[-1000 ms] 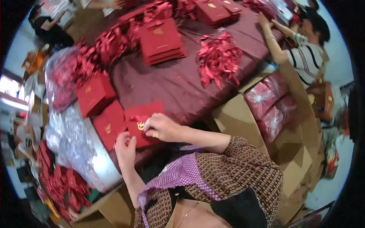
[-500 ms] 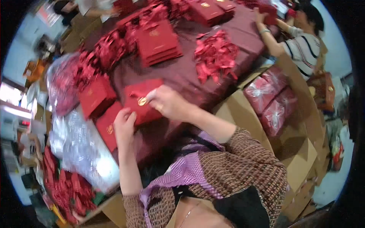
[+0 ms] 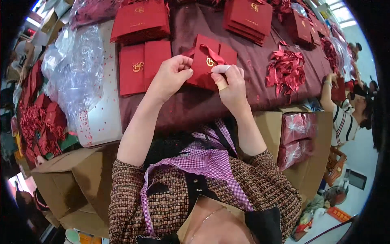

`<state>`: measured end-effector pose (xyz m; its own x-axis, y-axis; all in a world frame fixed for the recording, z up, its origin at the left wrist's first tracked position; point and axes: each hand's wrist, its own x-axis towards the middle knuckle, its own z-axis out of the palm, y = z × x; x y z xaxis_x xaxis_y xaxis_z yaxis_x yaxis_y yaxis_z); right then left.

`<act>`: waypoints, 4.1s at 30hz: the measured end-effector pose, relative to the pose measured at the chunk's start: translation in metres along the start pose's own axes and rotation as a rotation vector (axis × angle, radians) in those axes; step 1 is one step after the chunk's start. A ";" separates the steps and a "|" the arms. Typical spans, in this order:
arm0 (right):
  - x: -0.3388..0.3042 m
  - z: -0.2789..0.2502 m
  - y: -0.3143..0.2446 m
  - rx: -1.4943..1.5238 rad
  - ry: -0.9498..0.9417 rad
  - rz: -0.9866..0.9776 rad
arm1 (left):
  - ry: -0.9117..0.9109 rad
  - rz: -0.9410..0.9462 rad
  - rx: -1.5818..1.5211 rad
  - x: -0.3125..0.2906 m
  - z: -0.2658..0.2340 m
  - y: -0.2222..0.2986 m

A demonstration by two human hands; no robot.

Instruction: The person assembles paper gift pouches by folding the pouches and threading and tying ribbons through them by hand.

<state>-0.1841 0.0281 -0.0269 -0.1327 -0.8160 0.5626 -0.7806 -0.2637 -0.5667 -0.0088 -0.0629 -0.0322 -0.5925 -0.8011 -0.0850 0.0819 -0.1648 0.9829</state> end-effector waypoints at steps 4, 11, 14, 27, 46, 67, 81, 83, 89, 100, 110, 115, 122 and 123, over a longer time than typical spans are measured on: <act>0.001 0.008 -0.002 -0.049 -0.023 -0.073 | 0.006 0.007 -0.004 -0.003 0.004 -0.004; -0.002 0.006 -0.004 -0.060 -0.049 -0.098 | -0.006 0.025 -0.026 -0.011 0.010 -0.004; 0.001 0.006 -0.006 -0.071 -0.064 -0.118 | 0.001 0.022 -0.020 -0.010 0.010 -0.004; 0.033 -0.001 -0.020 -0.525 -0.248 -0.438 | 0.055 0.202 0.267 0.003 0.008 -0.013; 0.035 -0.024 -0.020 0.044 -0.223 -0.282 | -0.085 0.387 0.327 -0.009 0.011 0.004; 0.060 -0.050 -0.009 0.184 -0.627 -0.501 | -0.319 0.309 0.302 -0.018 0.013 0.009; 0.045 -0.090 -0.017 0.277 -0.560 -0.518 | -0.076 -0.048 -0.673 -0.010 -0.005 0.013; 0.041 -0.086 -0.012 0.301 -0.529 -0.476 | -0.101 -0.052 -0.737 -0.008 -0.008 0.013; 0.044 -0.073 0.015 0.832 -0.487 0.262 | -0.112 0.008 -0.697 -0.005 -0.005 0.010; 0.038 -0.019 0.033 2.004 -0.573 0.814 | -0.299 0.143 -0.460 -0.018 0.004 0.016; 0.034 0.007 0.011 1.415 -0.444 0.765 | -0.001 0.188 0.129 -0.016 0.016 0.010; 0.032 0.007 0.023 1.095 -0.411 0.531 | 0.046 0.096 -0.067 -0.020 0.008 0.013; -0.002 -0.088 0.068 -0.034 0.045 0.041 | 0.065 0.031 -0.134 -0.016 0.008 0.010; -0.011 -0.106 0.073 -0.175 0.007 0.025 | 0.067 0.026 -0.145 -0.014 0.008 0.006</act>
<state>-0.3050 0.0726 -0.0108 -0.1570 -0.8177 0.5539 -0.8714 -0.1492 -0.4673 -0.0061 -0.0484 -0.0240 -0.5341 -0.8421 -0.0754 0.2141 -0.2210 0.9515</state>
